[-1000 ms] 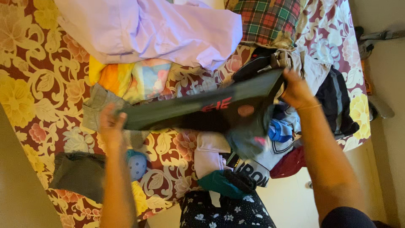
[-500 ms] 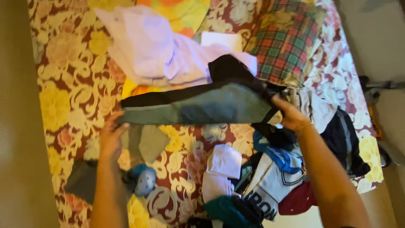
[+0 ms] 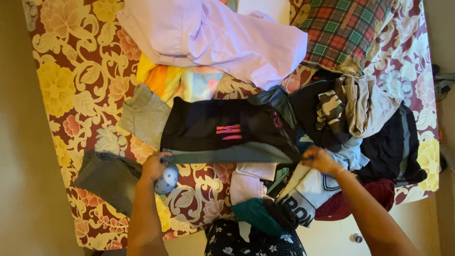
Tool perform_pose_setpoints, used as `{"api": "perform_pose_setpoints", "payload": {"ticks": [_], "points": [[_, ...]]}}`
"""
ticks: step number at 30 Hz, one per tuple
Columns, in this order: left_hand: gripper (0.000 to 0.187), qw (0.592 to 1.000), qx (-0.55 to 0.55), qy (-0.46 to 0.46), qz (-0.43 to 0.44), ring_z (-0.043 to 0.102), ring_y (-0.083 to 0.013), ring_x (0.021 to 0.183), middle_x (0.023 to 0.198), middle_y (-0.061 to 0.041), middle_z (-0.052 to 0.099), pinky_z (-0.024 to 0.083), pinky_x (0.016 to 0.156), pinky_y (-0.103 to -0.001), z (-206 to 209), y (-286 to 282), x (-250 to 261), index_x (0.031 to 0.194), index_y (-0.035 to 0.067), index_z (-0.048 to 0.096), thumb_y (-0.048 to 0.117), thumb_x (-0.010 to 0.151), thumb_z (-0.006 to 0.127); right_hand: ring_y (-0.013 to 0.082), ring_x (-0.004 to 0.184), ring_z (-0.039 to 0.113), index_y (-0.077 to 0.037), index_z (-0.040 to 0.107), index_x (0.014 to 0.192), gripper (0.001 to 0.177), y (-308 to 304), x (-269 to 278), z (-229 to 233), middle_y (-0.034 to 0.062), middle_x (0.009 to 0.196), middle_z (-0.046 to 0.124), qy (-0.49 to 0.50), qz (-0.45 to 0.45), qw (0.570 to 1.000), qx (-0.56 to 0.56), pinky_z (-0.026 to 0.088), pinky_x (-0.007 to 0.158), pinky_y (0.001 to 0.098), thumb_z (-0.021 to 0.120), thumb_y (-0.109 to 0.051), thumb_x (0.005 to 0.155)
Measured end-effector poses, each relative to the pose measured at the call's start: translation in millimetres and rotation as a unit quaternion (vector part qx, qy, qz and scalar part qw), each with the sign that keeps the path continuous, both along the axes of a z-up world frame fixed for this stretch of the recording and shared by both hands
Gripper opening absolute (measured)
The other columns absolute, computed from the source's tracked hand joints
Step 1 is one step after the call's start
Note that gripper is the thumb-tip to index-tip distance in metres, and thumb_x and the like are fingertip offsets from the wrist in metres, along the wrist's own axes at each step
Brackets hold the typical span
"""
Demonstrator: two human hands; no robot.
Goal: The person folds shirts, pants, and shorts on a bed, and places the folded items into a pink storage cabinet.
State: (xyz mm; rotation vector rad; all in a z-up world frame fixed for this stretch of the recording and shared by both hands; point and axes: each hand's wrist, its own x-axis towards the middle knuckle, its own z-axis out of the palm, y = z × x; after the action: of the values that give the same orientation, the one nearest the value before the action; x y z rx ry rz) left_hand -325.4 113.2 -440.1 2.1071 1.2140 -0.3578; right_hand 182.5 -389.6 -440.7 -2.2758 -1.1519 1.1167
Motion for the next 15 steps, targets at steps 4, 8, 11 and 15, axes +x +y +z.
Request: {"api": "perform_pose_setpoints", "payload": {"ticks": [4, 8, 11, 15], "points": [[0.037, 0.991, 0.077, 0.036, -0.108, 0.067, -0.0354, 0.096, 0.101, -0.016, 0.068, 0.055, 0.082, -0.046, -13.1, 0.4, 13.4, 0.110, 0.026, 0.076, 0.015, 0.076, 0.077, 0.0337, 0.095, 0.070, -0.009, 0.079, 0.081, 0.032, 5.7, -29.4, 21.5, 0.0146, 0.098, 0.074, -0.124, 0.063, 0.989, 0.053, 0.055, 0.084, 0.0425, 0.083, -0.038, 0.069], [0.010, 0.964, 0.241, -0.067, -0.092, 0.066, -0.0389, 0.104, 0.109, -0.015, 0.066, 0.055, 0.091, -0.048, 0.8, 17.4, 73.6, 0.107, 0.017, 0.071, 0.022, 0.098, 0.070, 0.0334, 0.098, 0.070, -0.010, 0.078, 0.086, 0.050, 68.2, -23.2, 63.2, 0.0163, 0.098, 0.071, -0.154, 0.102, 0.958, -0.219, 0.055, 0.086, 0.0456, 0.076, -0.059, 0.079], [0.042, 0.964, 0.231, -0.122, -0.052, 0.060, -0.0426, 0.113, 0.124, -0.020, 0.061, 0.052, 0.093, -0.050, 31.0, 26.4, 137.2, 0.130, 0.011, 0.061, 0.016, 0.089, 0.070, 0.0344, 0.099, 0.072, -0.012, 0.079, 0.089, 0.054, 117.0, -4.9, 67.8, 0.0179, 0.102, 0.071, -0.218, 0.076, 0.956, -0.182, 0.058, 0.085, 0.0443, 0.064, -0.064, 0.093], [0.071, 0.947, 0.228, -0.200, -0.109, 0.053, -0.0453, 0.125, 0.147, -0.025, 0.051, 0.049, 0.093, -0.052, 32.5, 32.3, 195.1, 0.144, 0.006, 0.048, 0.006, 0.077, 0.069, 0.0463, 0.097, 0.067, -0.009, 0.057, 0.136, 0.056, 172.5, 7.0, 21.5, 0.0240, 0.128, 0.062, -0.237, -0.129, 0.951, 0.152, 0.056, 0.076, 0.0536, 0.072, -0.038, 0.090]]}}
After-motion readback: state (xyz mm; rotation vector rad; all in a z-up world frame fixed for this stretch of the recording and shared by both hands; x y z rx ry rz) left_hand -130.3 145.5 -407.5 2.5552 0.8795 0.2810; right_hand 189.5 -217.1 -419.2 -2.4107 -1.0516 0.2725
